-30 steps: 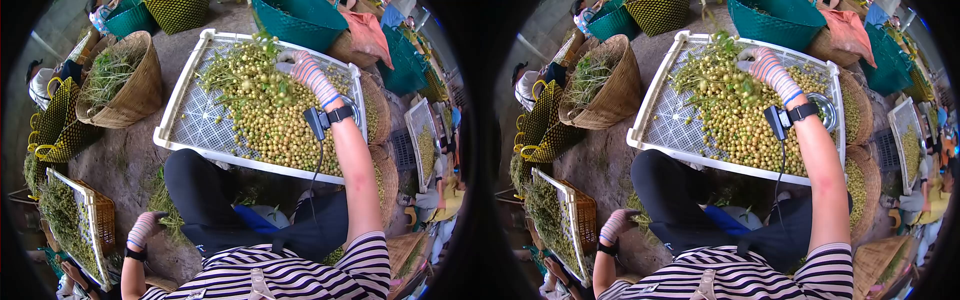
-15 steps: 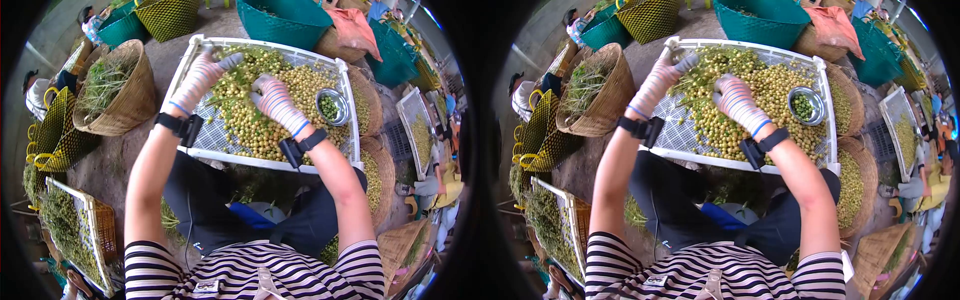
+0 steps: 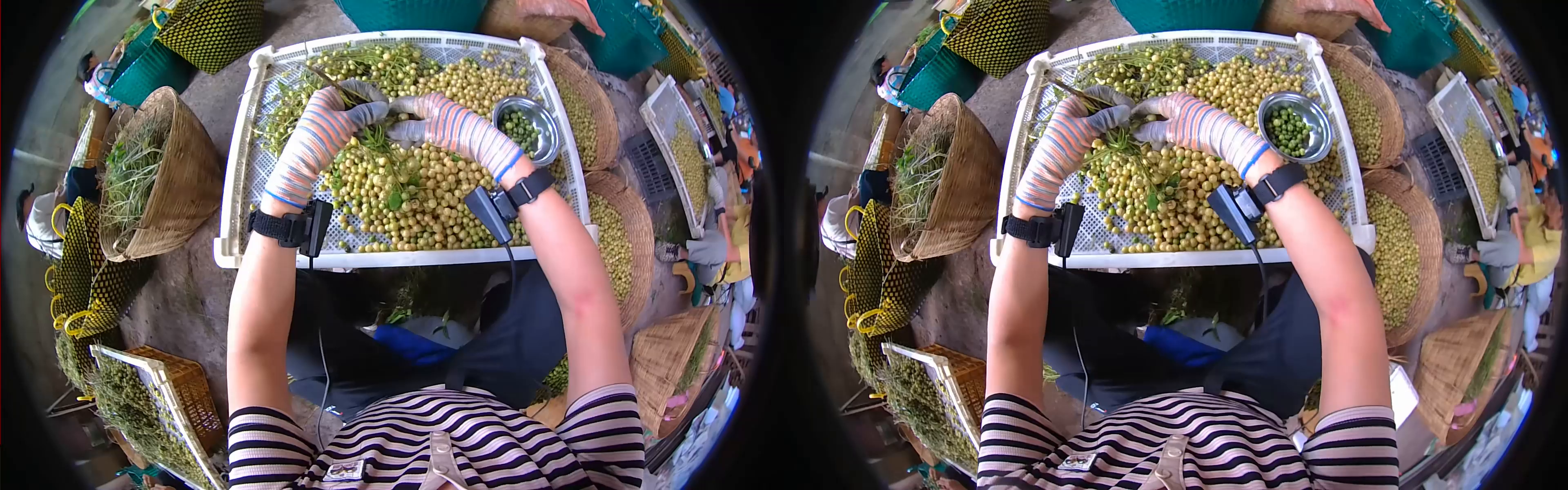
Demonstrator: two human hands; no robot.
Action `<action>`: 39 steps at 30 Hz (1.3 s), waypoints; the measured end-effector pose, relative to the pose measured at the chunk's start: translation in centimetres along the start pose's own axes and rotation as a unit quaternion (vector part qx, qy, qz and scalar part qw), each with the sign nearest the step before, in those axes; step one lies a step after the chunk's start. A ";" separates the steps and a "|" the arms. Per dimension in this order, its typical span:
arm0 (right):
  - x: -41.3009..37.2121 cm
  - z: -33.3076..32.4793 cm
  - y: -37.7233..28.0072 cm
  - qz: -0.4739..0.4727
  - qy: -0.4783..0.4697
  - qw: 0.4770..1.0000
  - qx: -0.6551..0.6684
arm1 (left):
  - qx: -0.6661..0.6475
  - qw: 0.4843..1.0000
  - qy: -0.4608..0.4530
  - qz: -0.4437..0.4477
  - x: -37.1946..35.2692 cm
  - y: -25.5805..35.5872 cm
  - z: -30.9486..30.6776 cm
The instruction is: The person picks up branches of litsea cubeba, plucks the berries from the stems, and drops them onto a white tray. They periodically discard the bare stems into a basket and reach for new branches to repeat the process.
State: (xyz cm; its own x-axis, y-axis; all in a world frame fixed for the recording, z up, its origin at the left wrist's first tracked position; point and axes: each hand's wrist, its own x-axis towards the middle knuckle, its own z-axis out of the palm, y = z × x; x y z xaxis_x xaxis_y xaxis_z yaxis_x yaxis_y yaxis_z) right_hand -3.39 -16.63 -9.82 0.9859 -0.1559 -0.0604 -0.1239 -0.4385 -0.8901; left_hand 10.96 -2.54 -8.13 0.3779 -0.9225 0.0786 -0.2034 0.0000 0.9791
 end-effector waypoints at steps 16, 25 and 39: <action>-1.3 -3.4 2.9 0.053 0.031 0.979 0.193 | -0.098 0.993 -0.059 -0.028 0.7 -1.4 -0.3; 0.9 -0.3 2.7 0.123 -0.050 0.987 0.093 | -0.085 0.994 -0.071 -0.023 0.8 -1.5 -0.1; 1.1 2.1 3.2 0.096 -0.064 0.963 -0.245 | -0.155 0.988 0.005 -0.020 1.0 -1.1 0.8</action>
State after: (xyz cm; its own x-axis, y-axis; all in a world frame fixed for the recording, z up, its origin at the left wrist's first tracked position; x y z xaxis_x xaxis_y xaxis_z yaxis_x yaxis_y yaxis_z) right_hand -2.42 -16.31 -13.70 0.9415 -0.1784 -0.2858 -0.3118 -0.7826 -0.5387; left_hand 10.80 -3.75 -9.29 0.3899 -0.9200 0.0381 0.0979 0.0826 0.9918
